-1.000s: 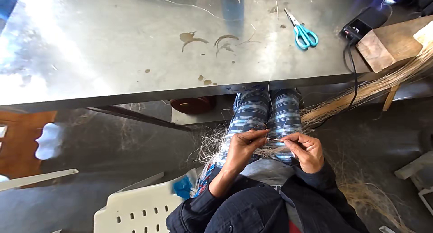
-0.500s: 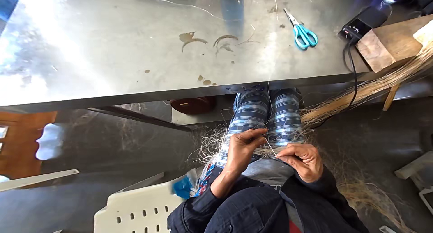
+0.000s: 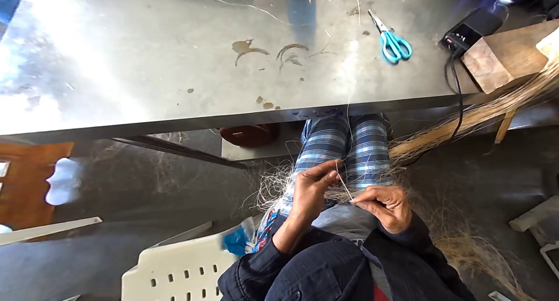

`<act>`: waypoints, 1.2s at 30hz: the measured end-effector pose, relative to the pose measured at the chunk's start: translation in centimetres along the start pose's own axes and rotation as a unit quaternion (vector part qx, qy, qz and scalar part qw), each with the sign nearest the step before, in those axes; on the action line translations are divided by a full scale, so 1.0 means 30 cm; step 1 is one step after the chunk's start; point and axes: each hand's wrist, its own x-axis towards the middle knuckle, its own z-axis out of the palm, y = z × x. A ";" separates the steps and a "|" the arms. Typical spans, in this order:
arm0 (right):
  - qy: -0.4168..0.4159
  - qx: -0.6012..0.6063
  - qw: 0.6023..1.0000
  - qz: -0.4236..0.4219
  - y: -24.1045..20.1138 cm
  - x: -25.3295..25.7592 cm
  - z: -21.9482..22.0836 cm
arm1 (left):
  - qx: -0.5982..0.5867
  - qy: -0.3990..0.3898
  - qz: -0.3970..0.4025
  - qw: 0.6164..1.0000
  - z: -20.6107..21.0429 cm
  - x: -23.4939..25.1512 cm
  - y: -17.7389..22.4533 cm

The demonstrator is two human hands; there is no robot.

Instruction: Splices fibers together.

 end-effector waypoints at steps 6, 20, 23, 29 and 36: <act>0.007 0.041 0.999 0.008 -0.004 0.003 0.005 | -0.006 -0.012 0.017 1.000 -0.010 0.001 -0.011; 0.016 -0.029 0.999 0.015 0.000 -0.004 0.017 | 0.038 -0.038 0.051 0.997 -0.016 0.018 -0.009; 0.012 -0.041 0.999 0.029 0.002 -0.007 0.016 | 0.015 -0.012 0.043 0.999 -0.006 0.019 0.001; -0.021 -0.042 0.992 0.116 0.010 -0.029 0.008 | -0.070 0.048 0.007 0.996 0.036 0.021 0.046; -0.022 -0.288 0.941 0.176 -0.100 -0.032 -0.134 | -0.074 0.044 0.077 0.993 0.033 0.016 0.069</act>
